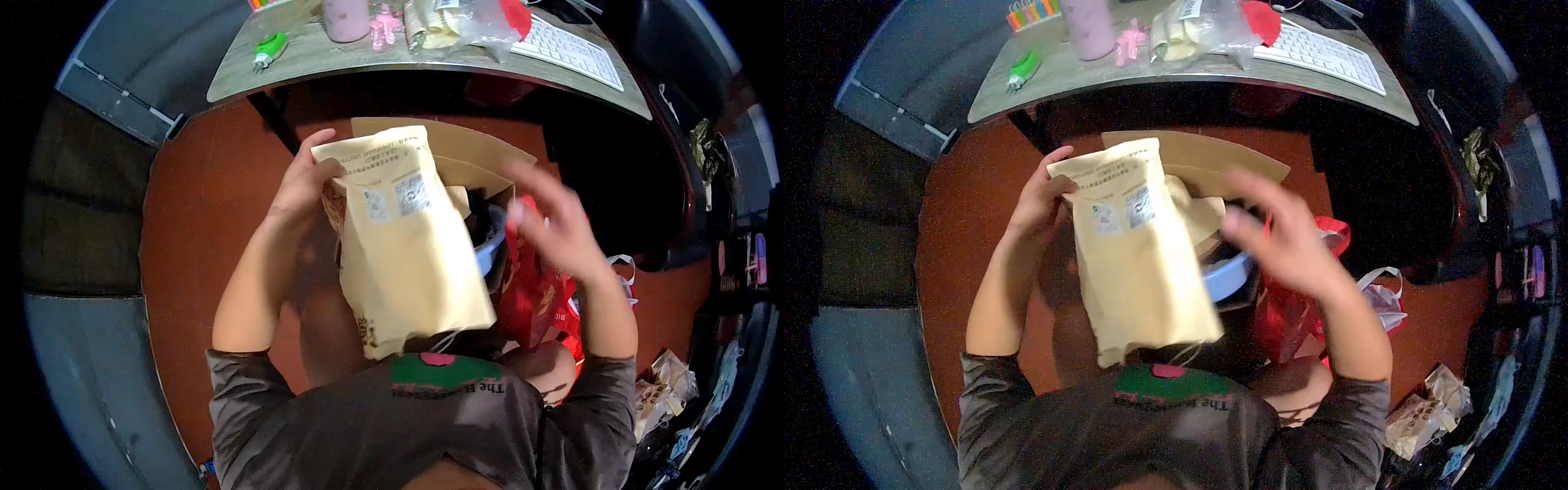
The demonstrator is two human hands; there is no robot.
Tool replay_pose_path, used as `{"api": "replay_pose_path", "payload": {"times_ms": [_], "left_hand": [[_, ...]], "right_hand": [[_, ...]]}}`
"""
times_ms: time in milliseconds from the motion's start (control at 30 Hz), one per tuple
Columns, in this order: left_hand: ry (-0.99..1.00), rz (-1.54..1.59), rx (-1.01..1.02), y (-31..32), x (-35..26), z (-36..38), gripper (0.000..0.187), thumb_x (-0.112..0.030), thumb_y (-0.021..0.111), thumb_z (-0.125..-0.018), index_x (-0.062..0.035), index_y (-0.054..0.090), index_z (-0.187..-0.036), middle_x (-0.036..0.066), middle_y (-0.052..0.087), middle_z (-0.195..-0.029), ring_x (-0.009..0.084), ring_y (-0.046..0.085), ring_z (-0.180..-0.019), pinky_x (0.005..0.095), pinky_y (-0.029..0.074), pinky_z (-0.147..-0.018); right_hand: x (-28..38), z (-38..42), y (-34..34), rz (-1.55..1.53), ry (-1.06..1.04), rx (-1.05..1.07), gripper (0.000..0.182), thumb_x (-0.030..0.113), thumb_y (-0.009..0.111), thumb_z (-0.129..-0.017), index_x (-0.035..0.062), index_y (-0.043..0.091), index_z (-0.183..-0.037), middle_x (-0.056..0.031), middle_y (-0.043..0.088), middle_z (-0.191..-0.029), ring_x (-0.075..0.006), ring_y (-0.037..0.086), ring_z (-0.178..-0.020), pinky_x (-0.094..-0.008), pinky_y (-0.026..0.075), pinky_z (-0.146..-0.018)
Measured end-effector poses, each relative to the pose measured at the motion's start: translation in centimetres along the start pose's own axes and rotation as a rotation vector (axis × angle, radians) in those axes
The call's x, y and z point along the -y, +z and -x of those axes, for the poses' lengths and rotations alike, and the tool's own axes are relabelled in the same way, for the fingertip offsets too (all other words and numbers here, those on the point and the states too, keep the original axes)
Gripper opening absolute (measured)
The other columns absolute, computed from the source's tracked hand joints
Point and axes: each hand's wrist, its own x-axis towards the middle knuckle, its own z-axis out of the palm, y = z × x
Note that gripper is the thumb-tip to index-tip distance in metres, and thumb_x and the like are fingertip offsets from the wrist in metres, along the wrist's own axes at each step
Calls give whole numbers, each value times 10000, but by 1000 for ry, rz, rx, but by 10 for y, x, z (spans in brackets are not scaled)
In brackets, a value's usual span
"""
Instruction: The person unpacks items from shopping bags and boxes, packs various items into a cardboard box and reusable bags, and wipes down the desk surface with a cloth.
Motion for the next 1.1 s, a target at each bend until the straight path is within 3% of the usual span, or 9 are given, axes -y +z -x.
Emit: {"api": "replay_pose_path", "payload": {"times_ms": [67,133,167,200,467,667,800,1067,1100], "left_hand": [[-7,-30,60,1,-5,-1,607,-37,519,-741,-15,301,-1308,122,503,-1110,216,455,-1066,320,363,-913],[27,-157,78,9,-10,4,611,4,477,-732,-29,295,-1314,130,509,-1097,219,482,-1019,309,378,-895],[36,-235,70,21,-21,14,608,29,449,-727,-34,300,-1313,139,507,-1104,228,496,-1001,308,392,-885],[42,-312,59,28,-27,19,609,55,420,-721,-40,306,-1312,149,504,-1111,238,510,-983,307,407,-875],[35,-233,150,22,-33,6,636,70,403,-704,-41,295,-1321,156,476,-1241,244,462,-1129,325,364,-944],[540,-59,-39,49,-81,20,738,36,465,-628,-38,278,-1338,179,380,-1324,266,370,-1220,344,317,-1001],[574,-22,-127,58,-50,42,791,73,531,-707,-54,126,-1375,180,176,-1426,258,329,-1251,349,305,-1011],[213,269,-9,65,22,75,463,84,499,-739,8,441,-1192,110,531,-1111,214,516,-1032,338,431,-872],[279,185,-21,65,32,76,386,51,479,-773,15,466,-1157,102,546,-1086,208,533,-996,336,427,-870]], "right_hand": [[8,-35,-1,-336,200,97,688,426,509,-868,6,265,-1356,-185,442,-1282,-236,403,-1209,-368,328,-993],[-10,-48,43,-441,517,100,699,519,517,-831,7,370,-1284,-151,502,-1205,-212,487,-1102,-358,419,-891],[-5,-58,54,-595,417,363,642,508,543,-819,22,435,-1224,-119,553,-1122,-178,548,-992,-322,482,-770],[-10,-64,64,-552,497,448,690,482,495,-854,-24,342,-1297,-147,478,-1246,-264,422,-1182,-457,382,-907],[-33,-94,69,-825,412,239,380,66,531,-863,65,407,-1222,-92,577,-1056,-158,618,-857,-266,549,-645],[21,-91,35,-350,80,-161,456,14,530,-840,51,365,-1263,-46,602,-793,-94,577,-668,-236,481,-485],[28,-58,46,-254,-160,-396,577,-25,532,-830,49,277,-1342,-2,563,-662,-32,465,-594,-172,399,-595],[6,-16,102,-790,-44,-488,731,-99,562,-753,22,191,-1371,-63,550,-1004,-117,520,-930,-241,428,-814],[1,-15,99,-481,-101,-473,752,-106,581,-736,35,195,-1366,-92,475,-1143,-156,448,-1081,-287,378,-920]]}}
